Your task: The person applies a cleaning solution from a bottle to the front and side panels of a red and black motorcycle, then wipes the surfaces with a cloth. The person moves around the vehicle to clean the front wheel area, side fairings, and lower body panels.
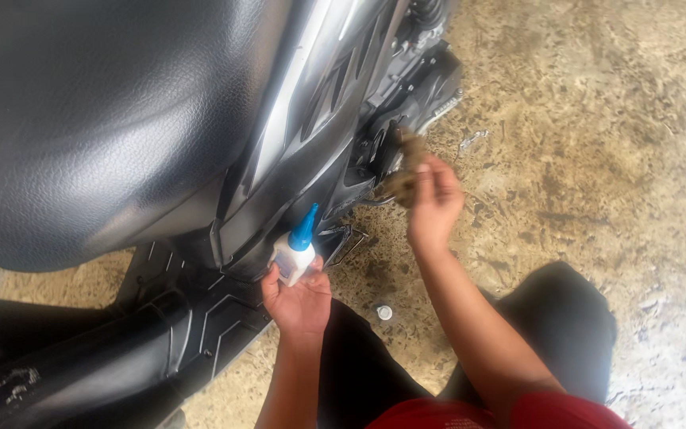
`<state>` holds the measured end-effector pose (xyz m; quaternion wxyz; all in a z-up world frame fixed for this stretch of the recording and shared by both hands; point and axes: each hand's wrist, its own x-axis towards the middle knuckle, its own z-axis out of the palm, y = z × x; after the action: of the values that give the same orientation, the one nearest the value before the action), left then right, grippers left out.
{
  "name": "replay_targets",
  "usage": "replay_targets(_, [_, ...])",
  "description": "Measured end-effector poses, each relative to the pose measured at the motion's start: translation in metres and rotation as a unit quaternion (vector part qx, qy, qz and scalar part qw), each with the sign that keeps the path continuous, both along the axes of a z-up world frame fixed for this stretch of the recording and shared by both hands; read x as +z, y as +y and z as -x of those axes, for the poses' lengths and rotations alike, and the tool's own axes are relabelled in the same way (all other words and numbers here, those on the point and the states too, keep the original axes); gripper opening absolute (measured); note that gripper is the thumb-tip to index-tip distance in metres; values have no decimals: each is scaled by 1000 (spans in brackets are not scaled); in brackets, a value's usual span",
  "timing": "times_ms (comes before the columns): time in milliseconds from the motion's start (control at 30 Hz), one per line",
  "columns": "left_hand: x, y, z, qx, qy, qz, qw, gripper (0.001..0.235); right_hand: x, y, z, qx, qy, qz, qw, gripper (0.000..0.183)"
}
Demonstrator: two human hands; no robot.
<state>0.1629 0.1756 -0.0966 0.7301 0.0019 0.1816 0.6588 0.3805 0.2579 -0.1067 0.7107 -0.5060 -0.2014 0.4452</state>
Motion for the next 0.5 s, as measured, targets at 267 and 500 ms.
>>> replay_targets(267, [27, -14, -28, 108, 47, -6, 993, 35, 43, 3, -6, 129, -719, -97, 676, 27])
replay_targets(500, [50, -30, -68, 174, 13, -14, 985, 40, 35, 16, -14, 143, -673, -188, 701, 33])
